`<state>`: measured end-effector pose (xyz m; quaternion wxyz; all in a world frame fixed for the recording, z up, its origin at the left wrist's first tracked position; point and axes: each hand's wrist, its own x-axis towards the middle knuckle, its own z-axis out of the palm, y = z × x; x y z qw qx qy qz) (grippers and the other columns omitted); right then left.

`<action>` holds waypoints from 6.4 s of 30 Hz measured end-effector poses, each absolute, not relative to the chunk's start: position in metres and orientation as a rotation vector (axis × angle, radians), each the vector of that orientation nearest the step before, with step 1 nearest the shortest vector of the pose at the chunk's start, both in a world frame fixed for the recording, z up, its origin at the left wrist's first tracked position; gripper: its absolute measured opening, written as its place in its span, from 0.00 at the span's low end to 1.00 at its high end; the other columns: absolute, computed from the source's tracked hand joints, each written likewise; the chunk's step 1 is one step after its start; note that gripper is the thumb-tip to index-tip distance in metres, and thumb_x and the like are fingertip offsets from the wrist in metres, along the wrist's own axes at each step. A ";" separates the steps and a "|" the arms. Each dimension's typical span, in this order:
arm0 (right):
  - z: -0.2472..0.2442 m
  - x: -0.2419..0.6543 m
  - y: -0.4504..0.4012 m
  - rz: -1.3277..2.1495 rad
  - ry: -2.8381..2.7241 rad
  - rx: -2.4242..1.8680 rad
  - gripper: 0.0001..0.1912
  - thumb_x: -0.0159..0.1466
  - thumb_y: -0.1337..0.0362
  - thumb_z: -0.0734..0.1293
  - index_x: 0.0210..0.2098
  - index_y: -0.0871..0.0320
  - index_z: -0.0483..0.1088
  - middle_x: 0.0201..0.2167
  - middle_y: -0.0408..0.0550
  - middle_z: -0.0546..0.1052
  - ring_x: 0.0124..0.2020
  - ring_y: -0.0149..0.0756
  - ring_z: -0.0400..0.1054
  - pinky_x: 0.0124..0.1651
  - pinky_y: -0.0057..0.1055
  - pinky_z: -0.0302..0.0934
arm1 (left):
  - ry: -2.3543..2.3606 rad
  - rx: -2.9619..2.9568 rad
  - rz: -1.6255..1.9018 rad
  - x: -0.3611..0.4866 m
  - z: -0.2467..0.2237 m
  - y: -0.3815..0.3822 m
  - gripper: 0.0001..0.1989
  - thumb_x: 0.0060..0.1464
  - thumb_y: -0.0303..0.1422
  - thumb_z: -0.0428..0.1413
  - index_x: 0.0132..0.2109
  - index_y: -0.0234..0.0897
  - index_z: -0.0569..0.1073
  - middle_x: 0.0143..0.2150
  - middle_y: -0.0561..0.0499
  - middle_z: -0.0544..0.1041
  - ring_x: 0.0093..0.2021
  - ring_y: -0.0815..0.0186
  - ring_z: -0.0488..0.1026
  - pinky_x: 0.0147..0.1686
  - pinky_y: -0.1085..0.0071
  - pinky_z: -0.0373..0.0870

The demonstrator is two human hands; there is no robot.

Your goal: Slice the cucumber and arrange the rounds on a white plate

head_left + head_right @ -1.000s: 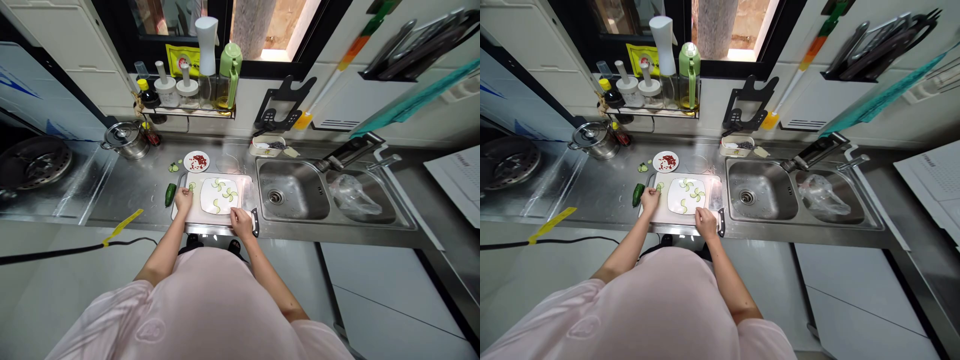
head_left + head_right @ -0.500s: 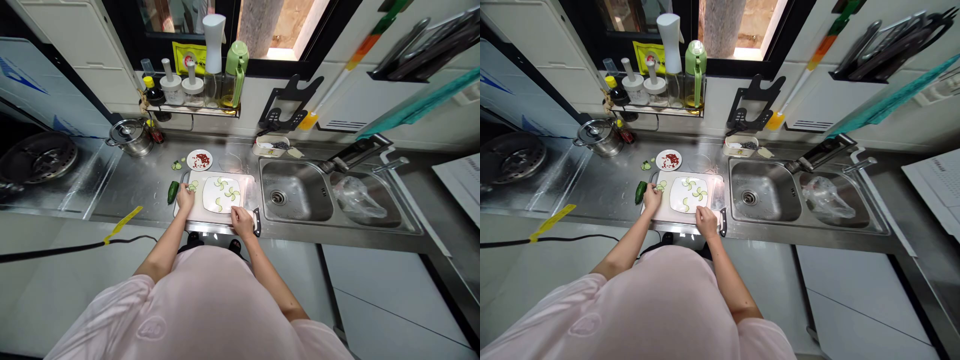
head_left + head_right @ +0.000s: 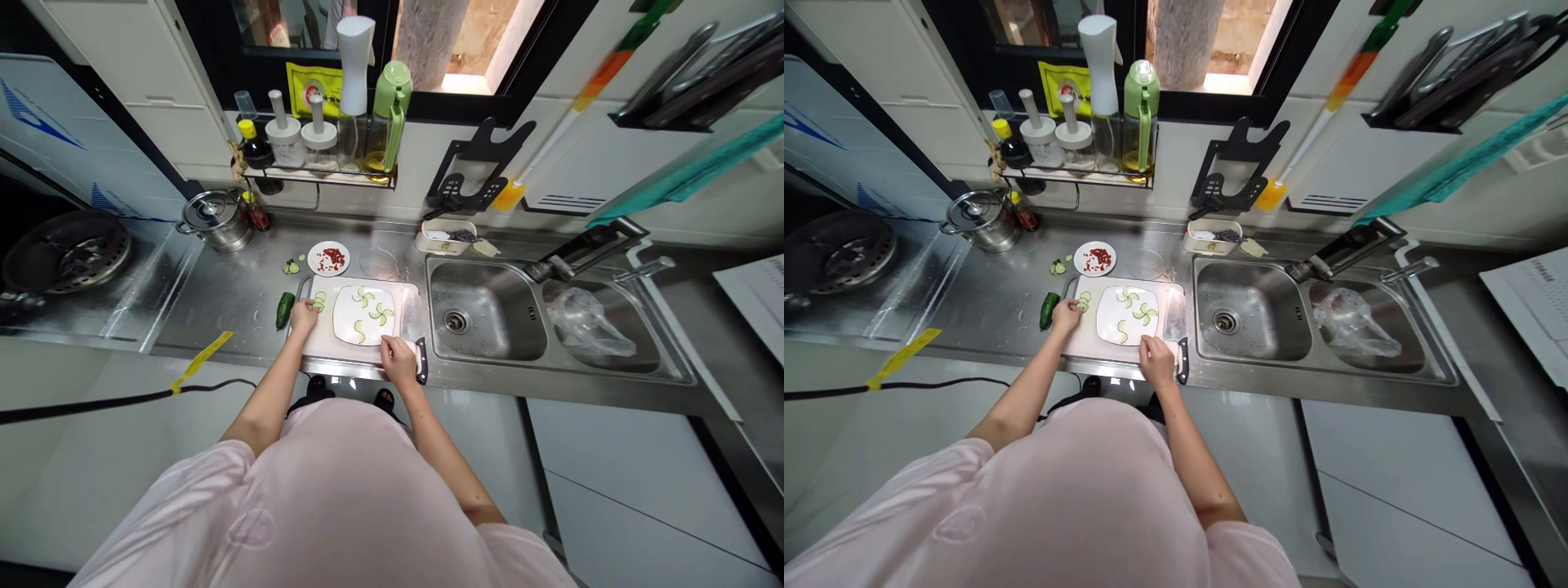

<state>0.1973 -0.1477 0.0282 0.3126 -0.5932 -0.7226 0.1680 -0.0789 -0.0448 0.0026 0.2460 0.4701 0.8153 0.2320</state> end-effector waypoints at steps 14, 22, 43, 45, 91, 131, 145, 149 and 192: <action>0.037 0.190 -0.145 0.490 -1.860 -1.533 0.17 0.67 0.60 0.54 0.42 0.59 0.72 0.31 0.50 0.74 0.33 0.35 0.67 0.39 0.29 0.59 | 1.937 1.029 0.865 -0.081 0.005 -0.050 0.16 0.42 0.34 0.60 0.40 0.31 0.77 0.31 0.48 0.77 0.32 0.66 0.73 0.34 0.72 0.67; 0.078 0.170 -0.116 0.556 -1.770 -1.443 0.16 0.66 0.59 0.56 0.46 0.59 0.70 0.32 0.48 0.73 0.30 0.32 0.65 0.38 0.29 0.60 | 1.499 1.100 1.108 -0.048 0.072 -0.057 0.21 0.42 0.39 0.63 0.43 0.30 0.76 0.39 0.45 0.78 0.37 0.66 0.73 0.42 0.68 0.69; 0.155 0.148 -0.062 1.127 -1.586 -1.125 0.11 0.59 0.56 0.65 0.34 0.56 0.72 0.33 0.45 0.77 0.35 0.34 0.69 0.38 0.32 0.63 | 1.245 1.352 1.222 -0.008 0.162 -0.086 0.18 0.44 0.36 0.64 0.43 0.37 0.72 0.28 0.55 0.69 0.27 0.74 0.64 0.28 0.77 0.58; 0.156 0.147 -0.061 1.150 -1.573 -1.107 0.10 0.59 0.57 0.66 0.32 0.57 0.71 0.30 0.44 0.76 0.32 0.33 0.68 0.37 0.31 0.62 | 1.216 1.298 1.230 -0.007 0.163 -0.086 0.20 0.42 0.36 0.65 0.43 0.37 0.72 0.28 0.55 0.70 0.29 0.74 0.66 0.29 0.77 0.59; 0.178 0.167 -0.069 1.016 -1.660 -1.071 0.10 0.61 0.56 0.64 0.28 0.56 0.68 0.29 0.44 0.72 0.37 0.34 0.66 0.40 0.31 0.60 | 0.988 0.818 1.157 0.002 0.180 -0.088 0.29 0.36 0.32 0.67 0.49 0.40 0.68 0.28 0.57 0.72 0.25 0.77 0.66 0.21 0.81 0.53; 0.166 0.169 -0.072 1.197 -1.594 -1.119 0.11 0.57 0.56 0.64 0.26 0.57 0.67 0.24 0.42 0.70 0.27 0.30 0.64 0.29 0.27 0.59 | 1.104 0.911 1.320 0.017 0.174 -0.098 0.27 0.37 0.30 0.65 0.46 0.42 0.66 0.29 0.58 0.71 0.29 0.76 0.68 0.28 0.81 0.61; 0.159 0.170 -0.068 1.193 -1.589 -1.117 0.10 0.58 0.58 0.64 0.26 0.58 0.68 0.25 0.41 0.70 0.27 0.29 0.63 0.29 0.27 0.59 | 1.146 0.970 1.329 0.019 0.171 -0.095 0.24 0.39 0.30 0.64 0.45 0.41 0.66 0.30 0.55 0.72 0.30 0.74 0.69 0.28 0.81 0.60; 0.159 0.170 -0.067 1.193 -1.588 -1.139 0.10 0.57 0.57 0.64 0.26 0.58 0.68 0.24 0.41 0.70 0.27 0.30 0.64 0.30 0.27 0.59 | 1.147 1.013 1.337 0.018 0.167 -0.094 0.24 0.41 0.31 0.64 0.46 0.41 0.65 0.31 0.55 0.73 0.30 0.74 0.69 0.29 0.81 0.62; 0.050 0.164 -0.056 0.845 -2.606 -1.831 0.13 0.65 0.62 0.58 0.42 0.58 0.72 0.40 0.53 0.76 0.40 0.37 0.68 0.37 0.26 0.54 | 1.833 1.968 0.230 0.008 0.035 -0.093 0.09 0.53 0.34 0.53 0.40 0.43 0.76 0.40 0.50 0.77 0.45 0.62 0.68 0.42 0.70 0.63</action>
